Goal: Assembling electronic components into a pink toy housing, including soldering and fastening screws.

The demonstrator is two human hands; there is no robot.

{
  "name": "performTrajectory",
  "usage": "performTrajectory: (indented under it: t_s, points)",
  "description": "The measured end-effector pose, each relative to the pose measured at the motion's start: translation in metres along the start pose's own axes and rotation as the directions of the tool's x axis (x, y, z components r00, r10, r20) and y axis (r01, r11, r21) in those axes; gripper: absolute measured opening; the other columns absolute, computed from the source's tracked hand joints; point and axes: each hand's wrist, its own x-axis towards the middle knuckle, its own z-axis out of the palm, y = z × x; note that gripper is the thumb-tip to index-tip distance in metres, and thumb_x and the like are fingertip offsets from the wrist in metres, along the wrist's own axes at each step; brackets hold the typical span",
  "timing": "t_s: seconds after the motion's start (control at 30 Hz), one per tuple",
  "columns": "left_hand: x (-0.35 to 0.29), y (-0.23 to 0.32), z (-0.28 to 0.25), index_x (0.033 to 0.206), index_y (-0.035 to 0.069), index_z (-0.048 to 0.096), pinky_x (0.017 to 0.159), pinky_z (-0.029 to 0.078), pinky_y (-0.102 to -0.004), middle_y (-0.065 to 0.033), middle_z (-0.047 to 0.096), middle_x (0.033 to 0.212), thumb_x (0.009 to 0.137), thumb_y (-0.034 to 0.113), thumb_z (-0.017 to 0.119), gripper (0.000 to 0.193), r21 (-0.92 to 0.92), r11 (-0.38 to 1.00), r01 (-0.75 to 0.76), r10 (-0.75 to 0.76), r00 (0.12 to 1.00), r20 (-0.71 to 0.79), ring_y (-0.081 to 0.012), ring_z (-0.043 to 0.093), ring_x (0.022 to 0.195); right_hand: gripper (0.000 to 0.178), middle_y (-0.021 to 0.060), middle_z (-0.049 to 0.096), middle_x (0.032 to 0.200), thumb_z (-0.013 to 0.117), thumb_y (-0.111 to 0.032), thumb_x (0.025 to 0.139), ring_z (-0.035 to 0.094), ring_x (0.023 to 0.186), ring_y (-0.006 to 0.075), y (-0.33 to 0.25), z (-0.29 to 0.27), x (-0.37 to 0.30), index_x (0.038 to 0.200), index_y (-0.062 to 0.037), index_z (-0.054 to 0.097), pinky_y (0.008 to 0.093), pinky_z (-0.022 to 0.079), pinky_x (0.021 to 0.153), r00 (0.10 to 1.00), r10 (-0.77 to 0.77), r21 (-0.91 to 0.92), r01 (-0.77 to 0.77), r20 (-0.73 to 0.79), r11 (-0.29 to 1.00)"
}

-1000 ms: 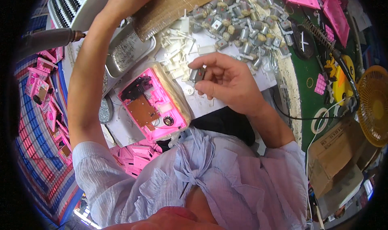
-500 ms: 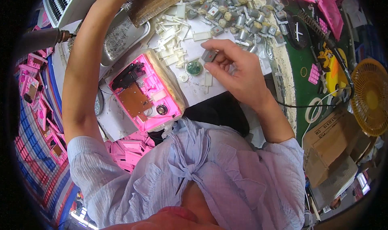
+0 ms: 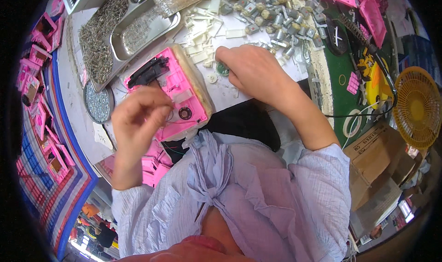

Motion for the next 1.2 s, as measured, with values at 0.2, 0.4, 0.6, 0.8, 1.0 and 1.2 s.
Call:
performTrajectory:
  t_s: [0.2, 0.4, 0.6, 0.8, 1.0, 1.2]
  points:
    - [-0.042, -0.038, 0.024, 0.097, -0.002, 0.073, 0.068, 0.057, -0.0263, -0.0116, 0.071, 0.096, 0.084, -0.006, 0.072, 0.014, 0.083, 0.991, -0.105, 0.119, 0.976, -0.183, -0.0182, 0.069, 0.085, 0.038, 0.0053, 0.063, 0.078, 0.067, 0.000, 0.083, 0.062, 0.069, 0.0168, -0.021, -0.008, -0.001, 0.120, -0.0053, 0.061, 0.0300, 0.048, 0.061, 0.993, 0.122, 0.354, -0.113, -0.003, 0.929]
    - [-0.053, -0.049, 0.046, 0.108, -0.001, 0.066, 0.072, 0.059, -0.0270, -0.0105, 0.069, 0.097, 0.086, -0.004, 0.074, 0.024, -0.074, 0.997, -0.001, -0.022, 0.949, -0.315, -0.0151, 0.070, 0.086, 0.043, -0.0027, 0.058, 0.080, 0.070, 0.006, 0.088, 0.055, 0.072, 0.0015, -0.077, 0.019, -0.004, 0.129, -0.0003, 0.057, 0.0162, 0.040, 0.061, 0.940, 0.139, 0.924, -0.334, 0.312, 0.187]
    - [-0.058, -0.051, 0.040, 0.113, -0.001, 0.060, 0.074, 0.060, -0.0268, -0.0103, 0.067, 0.103, 0.086, -0.005, 0.074, 0.030, -0.086, 0.995, -0.051, 0.019, 0.939, -0.343, -0.0146, 0.070, 0.088, 0.043, -0.0027, 0.057, 0.079, 0.069, 0.007, 0.088, 0.051, 0.069, 0.0015, -0.077, 0.030, 0.003, 0.129, 0.0017, 0.056, 0.0165, 0.040, 0.060, 0.931, 0.074, 0.911, -0.365, 0.358, 0.189]
    - [-0.061, -0.055, 0.042, 0.110, -0.001, 0.061, 0.077, 0.060, -0.0283, -0.0104, 0.068, 0.101, 0.086, -0.005, 0.074, 0.027, -0.164, 0.984, -0.068, 0.002, 0.929, -0.371, -0.0151, 0.070, 0.088, 0.044, 0.0001, 0.062, 0.082, 0.071, 0.004, 0.088, 0.056, 0.067, 0.0040, -0.082, 0.021, 0.002, 0.130, -0.0030, 0.059, 0.0191, 0.044, 0.060, 0.943, 0.096, 0.783, -0.320, 0.320, 0.533]
    - [-0.056, -0.058, 0.030, 0.102, 0.001, 0.064, 0.073, 0.057, -0.0338, -0.0124, 0.070, 0.093, 0.080, -0.005, 0.077, 0.026, 0.360, 0.898, -0.251, 0.374, 0.868, -0.327, -0.0258, 0.071, 0.084, 0.043, 0.0128, 0.072, 0.103, 0.082, -0.002, 0.076, 0.070, 0.082, 0.0222, -0.080, 0.013, 0.020, 0.117, -0.0011, 0.068, 0.0300, 0.055, 0.073, 0.973, -0.229, 0.426, 0.215, -0.018, 0.879]
    - [-0.057, -0.058, 0.027, 0.096, 0.002, 0.065, 0.073, 0.056, -0.0350, -0.0137, 0.071, 0.094, 0.078, -0.006, 0.076, 0.022, 0.112, 0.965, -0.236, 0.261, 0.891, -0.372, -0.0293, 0.070, 0.083, 0.033, 0.0125, 0.073, 0.095, 0.084, -0.006, 0.074, 0.071, 0.078, 0.0272, -0.076, 0.019, 0.022, 0.104, -0.0035, 0.072, 0.0343, 0.056, 0.063, 0.836, -0.506, 0.257, 0.547, -0.211, 0.796]
